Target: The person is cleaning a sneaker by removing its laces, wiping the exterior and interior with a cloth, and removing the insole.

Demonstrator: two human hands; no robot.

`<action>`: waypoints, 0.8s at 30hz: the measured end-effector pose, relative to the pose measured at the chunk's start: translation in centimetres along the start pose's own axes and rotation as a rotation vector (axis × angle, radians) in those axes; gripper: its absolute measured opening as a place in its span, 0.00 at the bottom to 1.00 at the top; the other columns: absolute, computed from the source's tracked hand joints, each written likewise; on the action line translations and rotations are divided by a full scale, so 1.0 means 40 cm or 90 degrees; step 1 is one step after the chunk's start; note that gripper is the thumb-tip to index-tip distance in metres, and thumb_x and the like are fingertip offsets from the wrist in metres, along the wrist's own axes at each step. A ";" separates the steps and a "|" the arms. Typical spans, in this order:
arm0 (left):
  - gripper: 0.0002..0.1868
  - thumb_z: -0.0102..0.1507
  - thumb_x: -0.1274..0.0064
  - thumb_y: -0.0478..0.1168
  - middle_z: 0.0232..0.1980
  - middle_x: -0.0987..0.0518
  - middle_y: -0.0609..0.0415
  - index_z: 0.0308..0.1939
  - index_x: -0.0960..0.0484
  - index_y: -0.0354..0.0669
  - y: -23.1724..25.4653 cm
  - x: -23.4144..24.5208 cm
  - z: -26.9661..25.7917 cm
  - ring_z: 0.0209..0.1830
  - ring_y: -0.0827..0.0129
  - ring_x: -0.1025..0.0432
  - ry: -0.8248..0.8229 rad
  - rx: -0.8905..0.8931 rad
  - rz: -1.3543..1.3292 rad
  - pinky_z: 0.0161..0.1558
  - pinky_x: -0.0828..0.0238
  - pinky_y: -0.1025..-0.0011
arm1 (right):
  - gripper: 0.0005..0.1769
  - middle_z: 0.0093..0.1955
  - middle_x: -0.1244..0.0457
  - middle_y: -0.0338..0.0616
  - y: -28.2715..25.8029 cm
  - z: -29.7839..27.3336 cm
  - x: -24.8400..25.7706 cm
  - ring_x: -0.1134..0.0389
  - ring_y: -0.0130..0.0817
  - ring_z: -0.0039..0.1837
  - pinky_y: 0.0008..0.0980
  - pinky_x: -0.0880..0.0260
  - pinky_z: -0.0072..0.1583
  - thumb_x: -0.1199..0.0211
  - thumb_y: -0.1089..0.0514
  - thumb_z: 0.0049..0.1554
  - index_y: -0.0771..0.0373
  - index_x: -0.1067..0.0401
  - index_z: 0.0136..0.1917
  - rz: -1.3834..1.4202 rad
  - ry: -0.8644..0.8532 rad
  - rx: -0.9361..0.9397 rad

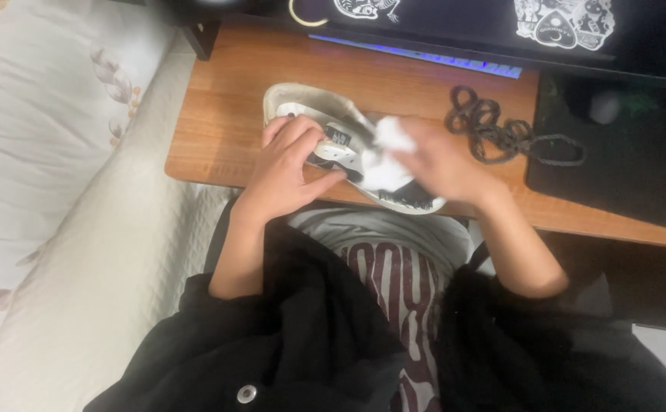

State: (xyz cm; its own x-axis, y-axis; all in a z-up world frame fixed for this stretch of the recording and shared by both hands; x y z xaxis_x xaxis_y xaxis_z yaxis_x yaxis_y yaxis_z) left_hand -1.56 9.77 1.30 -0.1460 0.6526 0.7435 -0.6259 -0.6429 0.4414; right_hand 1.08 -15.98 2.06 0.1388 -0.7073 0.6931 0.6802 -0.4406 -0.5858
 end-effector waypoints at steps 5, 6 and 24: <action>0.24 0.59 0.32 0.53 0.47 0.27 0.55 0.45 0.24 0.41 0.004 0.003 0.000 0.56 0.61 0.31 0.007 -0.002 -0.001 0.69 0.51 0.58 | 0.17 0.54 0.33 0.73 0.108 -0.073 0.115 0.33 0.69 0.62 0.63 0.35 0.61 0.43 0.63 0.61 0.76 0.28 0.60 -0.040 -0.060 -0.157; 0.23 0.59 0.32 0.52 0.47 0.26 0.55 0.45 0.24 0.41 0.008 0.005 0.004 0.55 0.62 0.30 0.006 -0.002 -0.004 0.70 0.51 0.59 | 0.16 0.51 0.31 0.69 0.129 -0.084 0.140 0.32 0.68 0.59 0.64 0.34 0.57 0.38 0.57 0.62 0.71 0.25 0.58 -0.112 -0.041 -0.213; 0.22 0.57 0.32 0.49 0.44 0.27 0.53 0.45 0.23 0.40 0.011 -0.010 0.003 0.54 0.58 0.30 0.025 -0.002 -0.005 0.68 0.50 0.55 | 0.14 0.60 0.33 0.55 -0.076 -0.060 0.161 0.32 0.58 0.64 0.53 0.33 0.66 0.39 0.67 0.61 0.67 0.24 0.60 -0.220 0.233 0.017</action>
State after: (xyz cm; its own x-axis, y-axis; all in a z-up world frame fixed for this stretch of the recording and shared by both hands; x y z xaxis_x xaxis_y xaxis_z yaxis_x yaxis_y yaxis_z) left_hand -1.69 9.16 1.26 -0.1709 0.6730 0.7196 -0.6302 -0.6361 0.4453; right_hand -1.84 -20.54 7.31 -0.3560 -0.6721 0.6493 0.6608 -0.6723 -0.3336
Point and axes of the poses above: each hand's wrist, its own z-axis towards the middle knuckle, its own x-axis out of the back of the hand, y = z × x, the point moved 2 cm from there along z, towards the middle knuckle
